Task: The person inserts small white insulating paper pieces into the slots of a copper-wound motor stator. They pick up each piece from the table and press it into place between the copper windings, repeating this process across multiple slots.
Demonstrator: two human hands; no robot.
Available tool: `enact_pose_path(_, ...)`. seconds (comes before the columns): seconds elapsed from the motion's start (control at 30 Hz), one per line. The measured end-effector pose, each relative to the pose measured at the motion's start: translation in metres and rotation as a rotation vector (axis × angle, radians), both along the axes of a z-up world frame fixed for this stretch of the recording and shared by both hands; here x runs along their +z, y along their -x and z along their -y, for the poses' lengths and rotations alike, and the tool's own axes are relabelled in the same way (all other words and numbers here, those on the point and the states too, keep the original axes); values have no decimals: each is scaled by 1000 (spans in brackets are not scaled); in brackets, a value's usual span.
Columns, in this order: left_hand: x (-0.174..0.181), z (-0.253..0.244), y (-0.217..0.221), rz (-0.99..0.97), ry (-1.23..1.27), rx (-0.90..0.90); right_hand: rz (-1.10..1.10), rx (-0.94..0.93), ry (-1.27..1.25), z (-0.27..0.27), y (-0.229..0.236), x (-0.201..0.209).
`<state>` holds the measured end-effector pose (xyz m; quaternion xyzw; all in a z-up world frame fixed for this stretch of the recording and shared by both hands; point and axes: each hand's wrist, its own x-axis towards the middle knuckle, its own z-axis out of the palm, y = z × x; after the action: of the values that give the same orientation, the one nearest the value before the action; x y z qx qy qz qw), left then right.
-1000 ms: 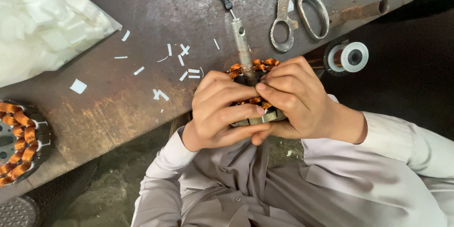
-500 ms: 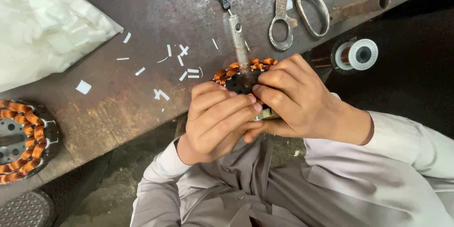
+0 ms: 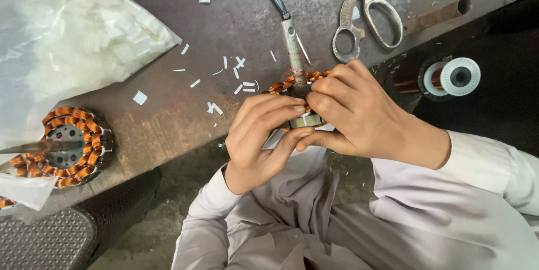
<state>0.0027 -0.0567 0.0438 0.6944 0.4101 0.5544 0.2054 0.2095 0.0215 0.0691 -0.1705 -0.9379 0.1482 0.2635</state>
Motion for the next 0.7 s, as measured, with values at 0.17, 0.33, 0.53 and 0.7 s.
enact_pose_path(0.17,-6,-17,6,-87,-220,-150,17,2,-27,-1,-2,-1)
enact_pose_path(0.33,2,-18,10,-141,-217,-133,14,1,-39,-2,-2,0)
enact_pose_path(0.53,9,-8,7,-81,-99,-93,17,16,-25,2,-5,-6)
enact_pose_path(0.7,13,-15,12,-166,-163,-171,32,18,-78,1,-6,-5)
